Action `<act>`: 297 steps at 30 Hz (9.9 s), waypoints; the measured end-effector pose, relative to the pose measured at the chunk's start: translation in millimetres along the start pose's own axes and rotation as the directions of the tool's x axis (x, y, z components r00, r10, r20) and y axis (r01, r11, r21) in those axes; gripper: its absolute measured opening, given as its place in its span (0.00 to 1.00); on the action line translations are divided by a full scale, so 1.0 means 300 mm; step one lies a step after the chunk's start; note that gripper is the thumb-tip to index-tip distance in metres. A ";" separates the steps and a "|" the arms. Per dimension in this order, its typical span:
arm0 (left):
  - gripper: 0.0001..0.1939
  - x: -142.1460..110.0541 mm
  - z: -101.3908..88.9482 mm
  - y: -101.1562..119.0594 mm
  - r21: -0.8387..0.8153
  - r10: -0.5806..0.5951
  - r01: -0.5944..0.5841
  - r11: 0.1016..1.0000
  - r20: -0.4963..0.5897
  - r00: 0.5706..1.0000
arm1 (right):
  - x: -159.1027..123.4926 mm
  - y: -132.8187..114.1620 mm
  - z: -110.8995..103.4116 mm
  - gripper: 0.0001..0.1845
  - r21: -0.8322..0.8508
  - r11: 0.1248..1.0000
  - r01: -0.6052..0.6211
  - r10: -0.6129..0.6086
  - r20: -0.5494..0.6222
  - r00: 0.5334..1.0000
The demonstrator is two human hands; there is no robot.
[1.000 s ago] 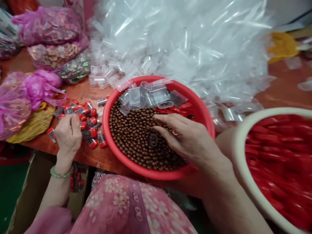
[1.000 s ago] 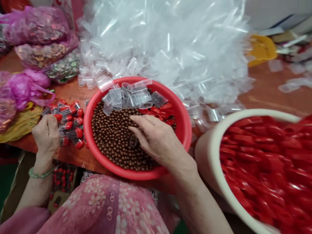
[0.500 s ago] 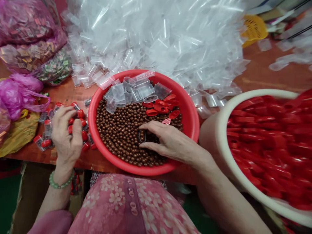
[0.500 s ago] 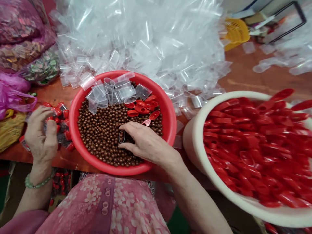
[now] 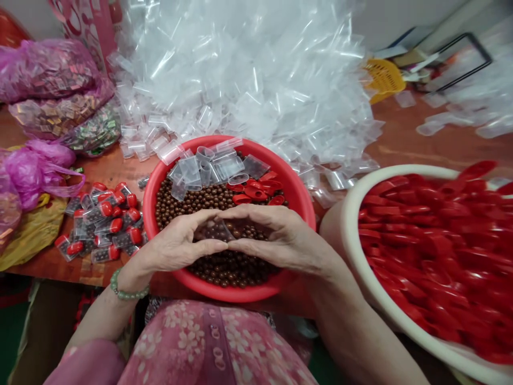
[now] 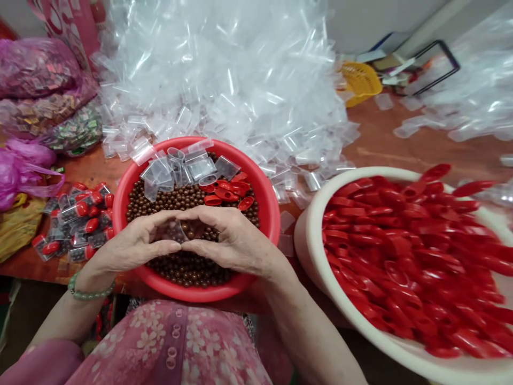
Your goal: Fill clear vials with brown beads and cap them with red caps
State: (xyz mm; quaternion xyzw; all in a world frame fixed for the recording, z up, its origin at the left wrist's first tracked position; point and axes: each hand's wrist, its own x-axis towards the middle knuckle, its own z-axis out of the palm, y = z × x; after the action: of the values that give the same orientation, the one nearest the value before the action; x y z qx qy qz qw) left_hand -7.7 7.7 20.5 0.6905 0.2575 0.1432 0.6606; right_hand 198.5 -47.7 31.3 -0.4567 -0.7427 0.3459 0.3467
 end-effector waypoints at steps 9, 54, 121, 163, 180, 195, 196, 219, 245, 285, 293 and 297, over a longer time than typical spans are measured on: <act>0.23 0.008 0.004 -0.030 -0.266 -0.108 0.097 0.959 -0.029 0.994 | 0.008 0.024 0.030 0.08 0.117 0.990 -0.076 0.083 -0.056 0.995; 0.14 0.040 0.019 -0.025 -0.550 -0.154 -0.035 0.834 -0.294 0.944 | -0.018 0.195 -0.021 0.08 -0.780 0.532 -0.329 0.113 -0.320 0.941; 0.24 0.022 -0.001 -0.040 -0.604 -0.225 -0.001 0.797 -0.299 0.927 | 0.016 -0.001 0.143 0.12 0.021 0.998 -0.058 0.060 -0.142 0.988; 0.12 0.024 0.008 0.007 -0.660 -0.005 -0.070 0.748 -0.112 0.994 | 0.018 0.038 0.101 0.10 0.599 0.798 -0.062 0.455 -0.531 0.715; 0.21 0.030 0.010 -0.037 -0.740 -0.073 0.031 0.672 -0.024 0.997 | 0.121 -0.018 0.056 0.08 0.531 0.841 -0.101 0.343 -0.380 0.859; 0.17 0.027 -0.014 -0.051 -0.766 -0.124 0.158 0.624 0.103 0.987 | 0.139 0.019 0.077 0.09 0.493 0.853 -0.170 0.337 -0.272 0.901; 0.17 0.027 -0.015 -0.050 -0.765 -0.130 0.167 0.622 0.110 0.985 | 0.141 0.021 0.077 0.09 0.495 0.850 -0.177 0.339 -0.259 0.905; 0.24 0.023 -0.042 -0.047 -0.832 -0.135 0.229 0.506 0.185 0.973 | 0.128 0.037 0.054 0.10 0.498 0.835 -0.235 0.397 -0.248 0.884; 0.17 0.010 -0.010 -0.062 -0.735 -0.166 0.075 0.673 -0.051 0.985 | 0.151 0.040 0.101 0.11 0.541 0.817 -0.199 0.395 -0.275 0.876; 0.06 0.013 0.007 -0.056 -0.313 -0.134 0.078 0.947 -0.162 0.978 | 0.091 0.054 0.102 0.07 -0.057 0.998 0.006 -0.016 -0.191 0.982; 0.18 0.023 0.007 -0.075 -0.578 -0.161 0.037 0.815 -0.164 0.973 | 0.097 0.048 0.179 0.37 -0.572 0.808 0.141 -0.264 -0.138 0.955; 0.19 0.025 0.012 -0.075 -0.622 -0.128 -0.013 0.783 -0.182 0.975 | 0.106 0.051 0.196 0.32 -0.713 0.680 0.172 -0.370 -0.130 0.920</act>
State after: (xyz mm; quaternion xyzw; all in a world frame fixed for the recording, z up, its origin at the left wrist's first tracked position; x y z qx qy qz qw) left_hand -3.3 8.8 -3.0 0.4077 0.2869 0.2730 0.8228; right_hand 145.6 -25.0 -5.7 -0.4778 -0.8240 -0.0747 0.2953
